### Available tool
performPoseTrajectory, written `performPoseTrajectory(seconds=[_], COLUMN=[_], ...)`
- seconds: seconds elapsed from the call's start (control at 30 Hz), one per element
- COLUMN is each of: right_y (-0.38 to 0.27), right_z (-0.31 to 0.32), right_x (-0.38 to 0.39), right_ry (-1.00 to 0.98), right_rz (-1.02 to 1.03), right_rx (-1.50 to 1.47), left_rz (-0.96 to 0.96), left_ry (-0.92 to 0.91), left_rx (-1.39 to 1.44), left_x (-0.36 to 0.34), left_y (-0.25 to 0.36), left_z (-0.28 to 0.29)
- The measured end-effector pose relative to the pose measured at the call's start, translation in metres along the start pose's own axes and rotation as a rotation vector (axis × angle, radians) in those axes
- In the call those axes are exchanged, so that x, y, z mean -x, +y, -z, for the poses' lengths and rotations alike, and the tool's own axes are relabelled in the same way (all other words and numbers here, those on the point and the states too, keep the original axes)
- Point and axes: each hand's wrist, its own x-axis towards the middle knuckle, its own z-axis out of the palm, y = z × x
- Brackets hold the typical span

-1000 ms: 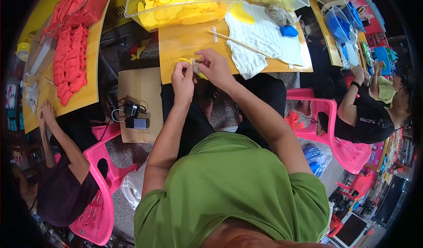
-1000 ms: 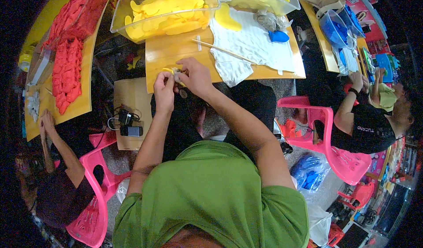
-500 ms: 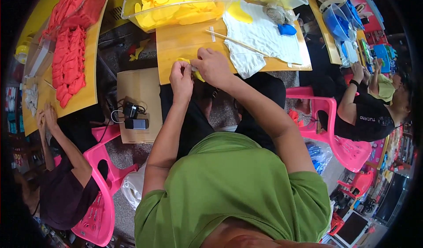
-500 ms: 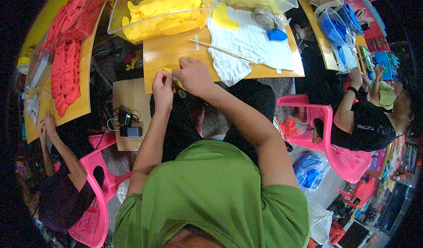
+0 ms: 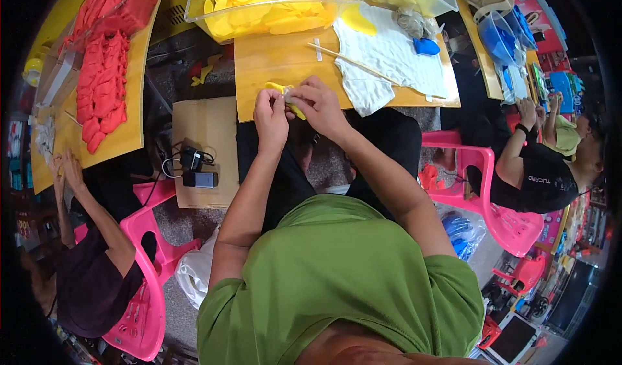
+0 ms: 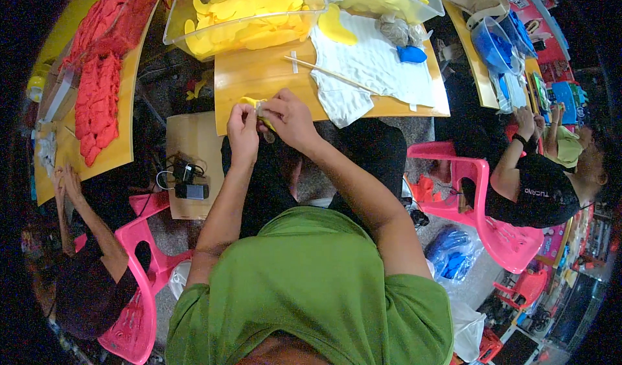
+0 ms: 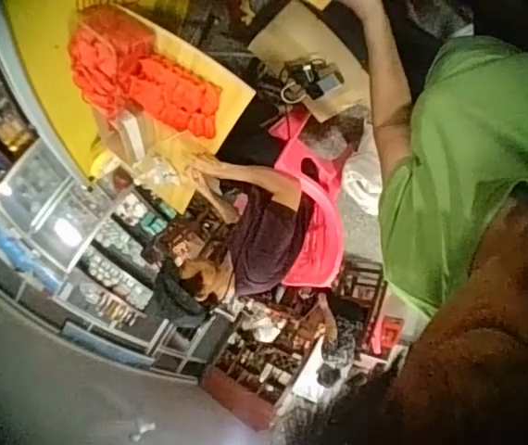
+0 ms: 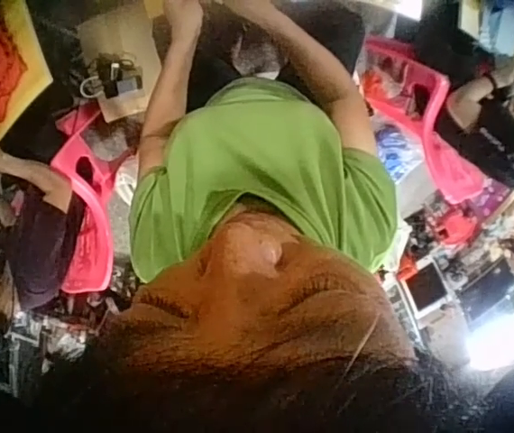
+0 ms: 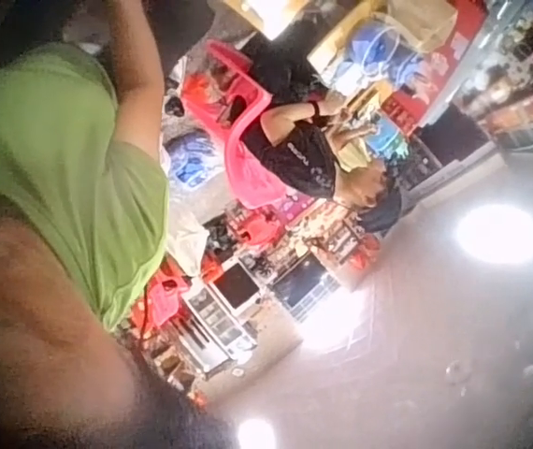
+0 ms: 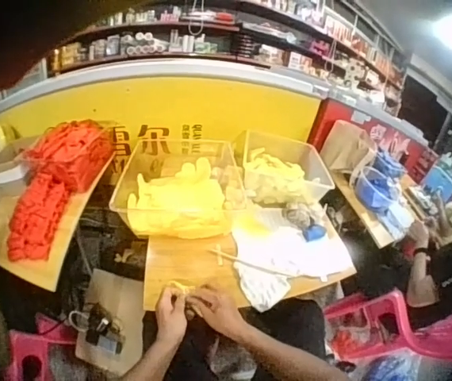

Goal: Stuffing and assembling small yellow leather or felt pieces.

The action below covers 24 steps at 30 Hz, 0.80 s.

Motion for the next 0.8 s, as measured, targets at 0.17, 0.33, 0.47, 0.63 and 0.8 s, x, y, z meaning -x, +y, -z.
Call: performPoseTrajectory(seconds=[0.17,0.33,0.47,0.63,0.8], right_y=[0.003,-0.003,-0.002,-0.004,0.004], right_z=[0.001,-0.003,-0.011,-0.015,-0.006], right_x=[-0.009,-0.029,-0.042,-0.018,-0.006], right_ry=[-0.055,-0.079,-0.024,0.048,0.021], right_rz=[0.121,-0.022,-0.037,-0.064,0.070], right_rx=[0.278,0.401,0.540,0.242,0.014], left_rz=[-0.001,-0.123,-0.221,-0.049,-0.098], left_ry=[-0.016,0.047,0.116,0.077,0.086], left_rx=[-0.044,-0.175,-0.283,-0.141,-0.051], left_x=[-0.003,-0.002,-0.008,-0.001,-0.001], left_y=[-0.003,-0.014,-0.018,-0.005,-0.007], left_z=[0.003,0.000,0.001,-0.002,-0.002])
